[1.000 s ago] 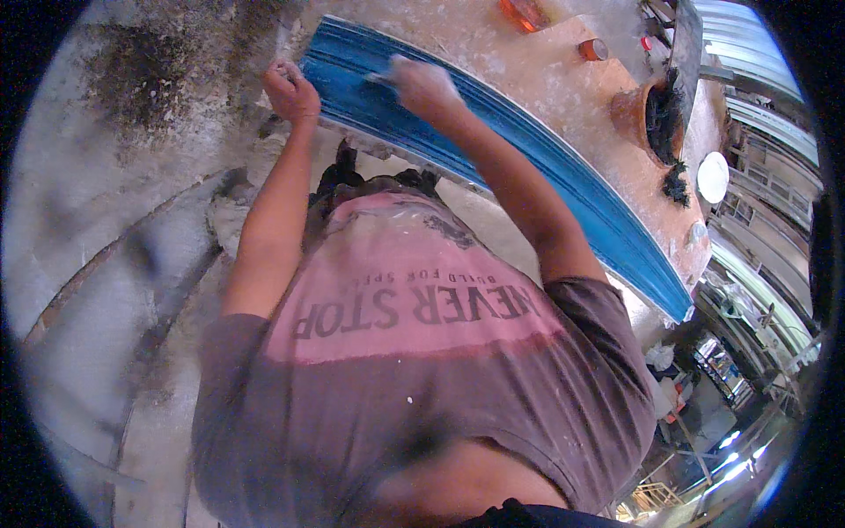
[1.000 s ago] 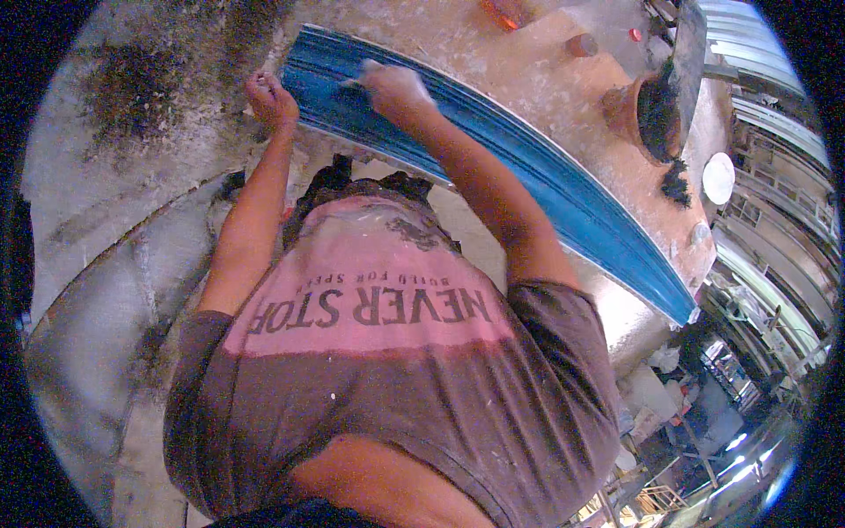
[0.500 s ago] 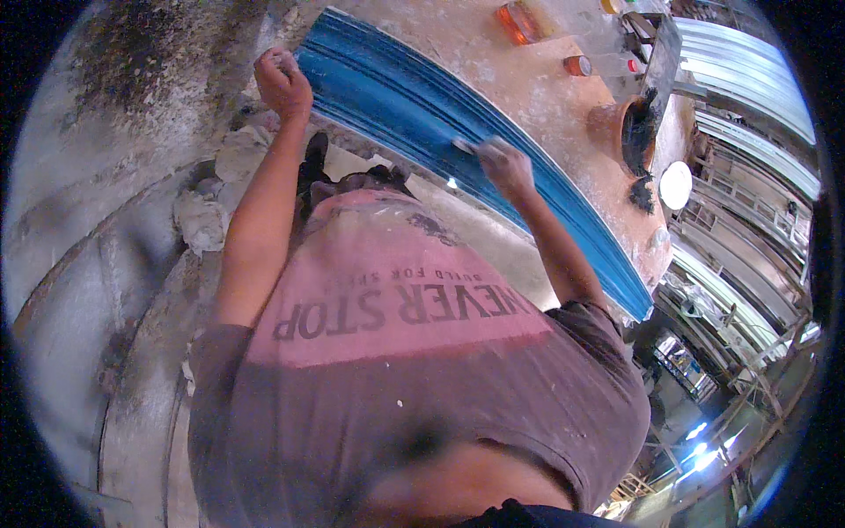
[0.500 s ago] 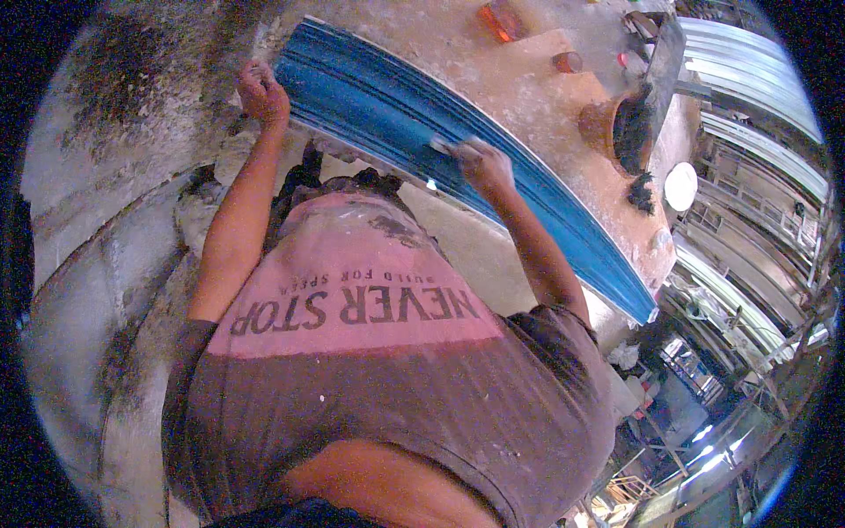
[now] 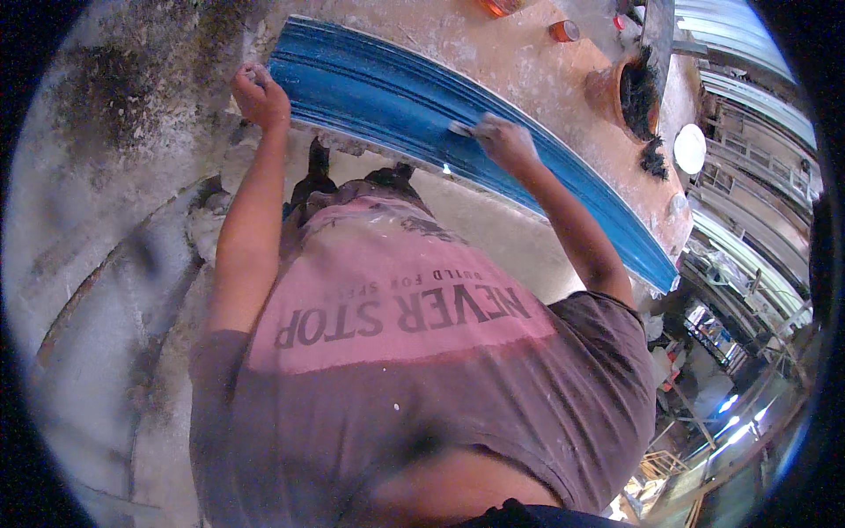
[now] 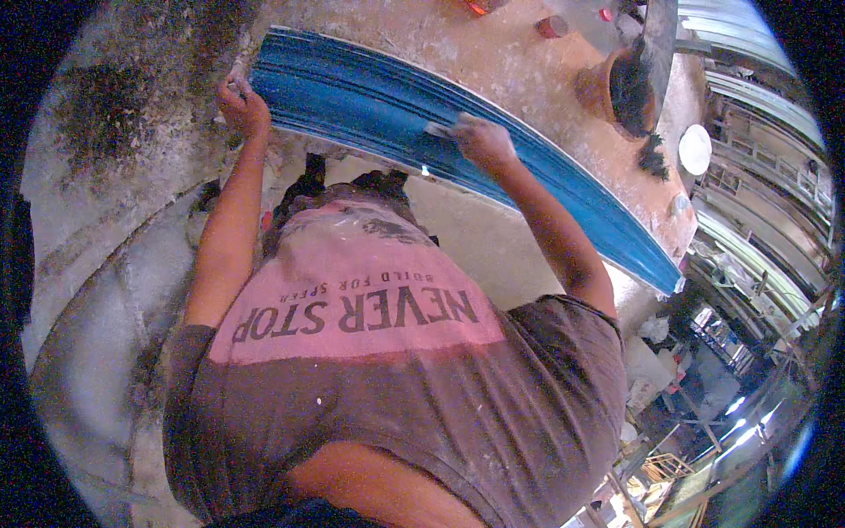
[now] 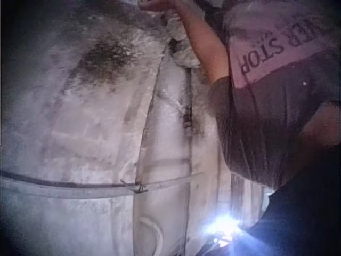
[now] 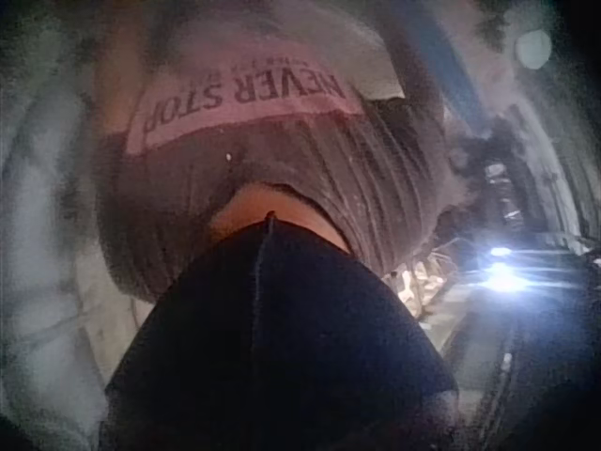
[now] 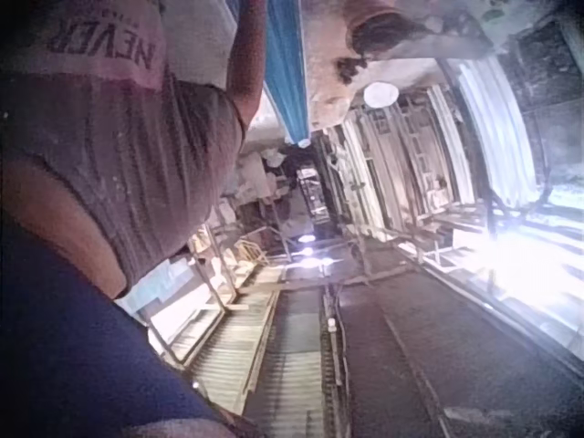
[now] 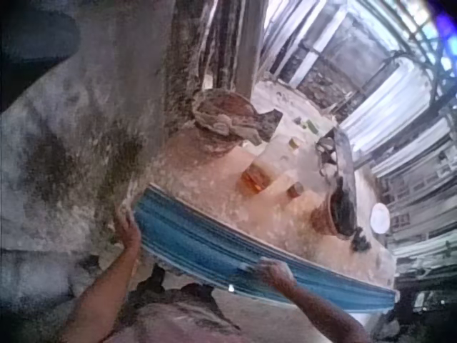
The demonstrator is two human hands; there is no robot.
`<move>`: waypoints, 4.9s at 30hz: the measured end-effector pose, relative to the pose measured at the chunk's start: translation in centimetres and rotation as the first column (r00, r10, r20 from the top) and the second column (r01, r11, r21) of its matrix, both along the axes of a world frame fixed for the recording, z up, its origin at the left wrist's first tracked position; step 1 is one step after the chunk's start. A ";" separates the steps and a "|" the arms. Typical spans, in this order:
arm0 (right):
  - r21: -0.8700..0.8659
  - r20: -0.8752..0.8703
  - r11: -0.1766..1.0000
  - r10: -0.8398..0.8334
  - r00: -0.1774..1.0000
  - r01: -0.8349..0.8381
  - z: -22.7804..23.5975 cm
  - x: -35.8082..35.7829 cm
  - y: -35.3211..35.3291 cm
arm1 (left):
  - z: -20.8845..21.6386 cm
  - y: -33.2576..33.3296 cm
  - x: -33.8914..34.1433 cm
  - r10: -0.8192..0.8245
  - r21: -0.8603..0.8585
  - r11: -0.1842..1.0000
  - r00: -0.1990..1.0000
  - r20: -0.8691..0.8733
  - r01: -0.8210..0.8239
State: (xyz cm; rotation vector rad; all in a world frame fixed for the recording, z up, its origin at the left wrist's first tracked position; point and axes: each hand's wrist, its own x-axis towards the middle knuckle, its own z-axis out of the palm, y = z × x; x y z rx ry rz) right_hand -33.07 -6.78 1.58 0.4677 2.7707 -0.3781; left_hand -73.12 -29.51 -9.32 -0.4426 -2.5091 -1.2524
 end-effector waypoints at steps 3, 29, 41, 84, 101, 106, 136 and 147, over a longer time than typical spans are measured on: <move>-0.059 -0.061 0.996 -0.074 0.995 0.070 0.4 5.4 1.1 | -0.1 0.0 0.2 -0.024 0.055 0.998 0.995 0.098 0.018; -0.467 -0.613 0.676 -0.712 0.343 0.570 -2.1 -10.1 -16.5 | 6.5 3.7 4.4 -0.529 0.534 0.473 -0.259 0.808 0.700; -0.572 -0.125 -0.324 -0.873 -0.471 0.753 -6.1 10.7 -29.7 | 9.6 5.9 3.2 -0.530 0.000 -0.200 -0.108 0.841 0.980; -0.484 -0.214 -0.586 -0.641 -0.737 0.650 -8.9 36.1 -39.0 | 8.8 31.2 71.2 -0.761 -0.404 -0.574 -0.284 0.583 0.712; -0.316 0.113 -0.807 -0.553 -0.825 0.498 -11.5 56.1 -35.1 | 8.9 45.1 109.1 -0.644 -0.156 -0.634 -0.406 0.648 0.757; -0.320 0.109 -0.800 -0.564 -0.819 0.508 -5.2 68.1 -27.9 | 8.8 49.4 116.5 -0.557 -0.151 -0.726 -0.446 0.701 0.670; -0.380 -0.612 0.004 -0.751 -0.249 0.925 -7.4 136.6 46.3 | 5.4 57.1 115.3 -0.854 -0.488 0.237 0.419 0.308 0.840; 0.463 -0.071 0.166 -0.972 0.223 0.871 -16.8 147.7 66.8 | 8.1 36.3 110.8 -0.552 -0.481 0.676 0.816 0.171 0.558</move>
